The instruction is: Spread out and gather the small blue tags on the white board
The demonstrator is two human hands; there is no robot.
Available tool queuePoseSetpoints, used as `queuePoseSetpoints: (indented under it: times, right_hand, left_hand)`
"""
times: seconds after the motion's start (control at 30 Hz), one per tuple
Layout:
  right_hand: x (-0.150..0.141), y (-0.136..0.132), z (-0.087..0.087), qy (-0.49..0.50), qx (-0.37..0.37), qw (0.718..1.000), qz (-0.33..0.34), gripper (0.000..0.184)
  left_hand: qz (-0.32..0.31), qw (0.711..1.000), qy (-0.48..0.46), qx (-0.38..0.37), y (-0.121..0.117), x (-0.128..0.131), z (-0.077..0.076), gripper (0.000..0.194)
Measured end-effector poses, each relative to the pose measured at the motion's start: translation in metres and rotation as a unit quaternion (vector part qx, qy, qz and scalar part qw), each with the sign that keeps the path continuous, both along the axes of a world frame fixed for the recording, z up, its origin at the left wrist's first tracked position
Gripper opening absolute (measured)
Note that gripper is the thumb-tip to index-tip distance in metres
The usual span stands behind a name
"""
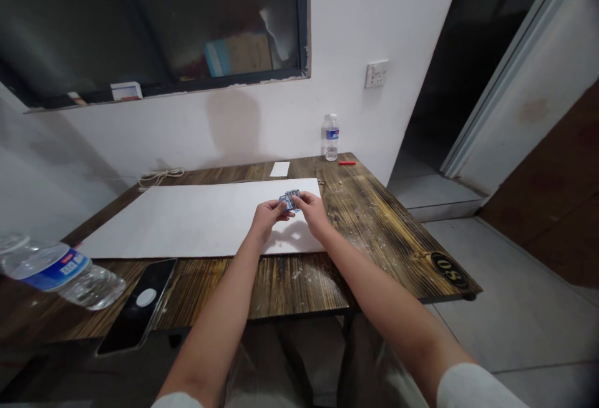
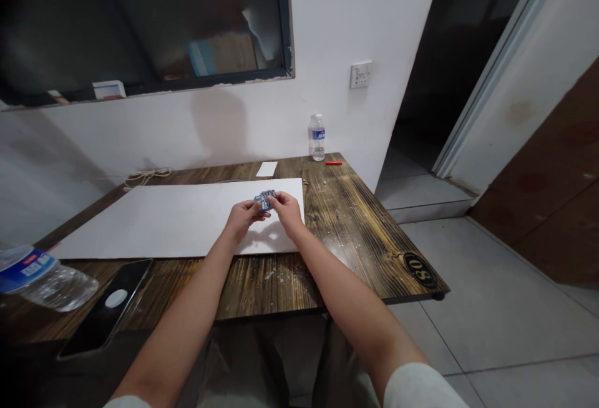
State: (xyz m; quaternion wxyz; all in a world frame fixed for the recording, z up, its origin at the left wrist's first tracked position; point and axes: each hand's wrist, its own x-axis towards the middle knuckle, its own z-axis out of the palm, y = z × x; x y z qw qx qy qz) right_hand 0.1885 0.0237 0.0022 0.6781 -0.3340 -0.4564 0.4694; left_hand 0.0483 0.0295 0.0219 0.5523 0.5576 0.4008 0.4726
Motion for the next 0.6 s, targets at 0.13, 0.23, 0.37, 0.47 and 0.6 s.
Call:
queuePoseSetpoints:
  times: [0.13, 0.23, 0.37, 0.47, 0.6]
  right_hand:
    - [0.009, 0.007, 0.001, 0.02, -0.02, 1.0, -0.009, 0.037]
    - [0.018, 0.011, 0.003, 0.002, -0.047, 0.999, 0.0, 0.036]
    - [0.027, 0.009, 0.005, -0.105, -0.074, 0.99, 0.063, 0.028]
    - [0.031, 0.004, 0.005, -0.217, -0.076, 0.966, 0.12, 0.02]
    - [0.032, 0.001, 0.004, -0.342, -0.08, 0.923, 0.16, 0.013]
  left_hand:
    - [0.021, 1.0, 0.002, -0.013, 0.005, -0.001, -0.004, 0.059]
    - [0.09, 0.995, 0.002, -0.03, 0.01, -0.005, -0.008, 0.054]
    - [0.163, 0.986, 0.016, -0.03, 0.015, -0.011, -0.012, 0.047]
    - [0.199, 0.979, 0.026, -0.023, 0.017, -0.014, -0.015, 0.042]
    - [0.224, 0.972, 0.067, -0.01, 0.021, -0.017, -0.021, 0.036]
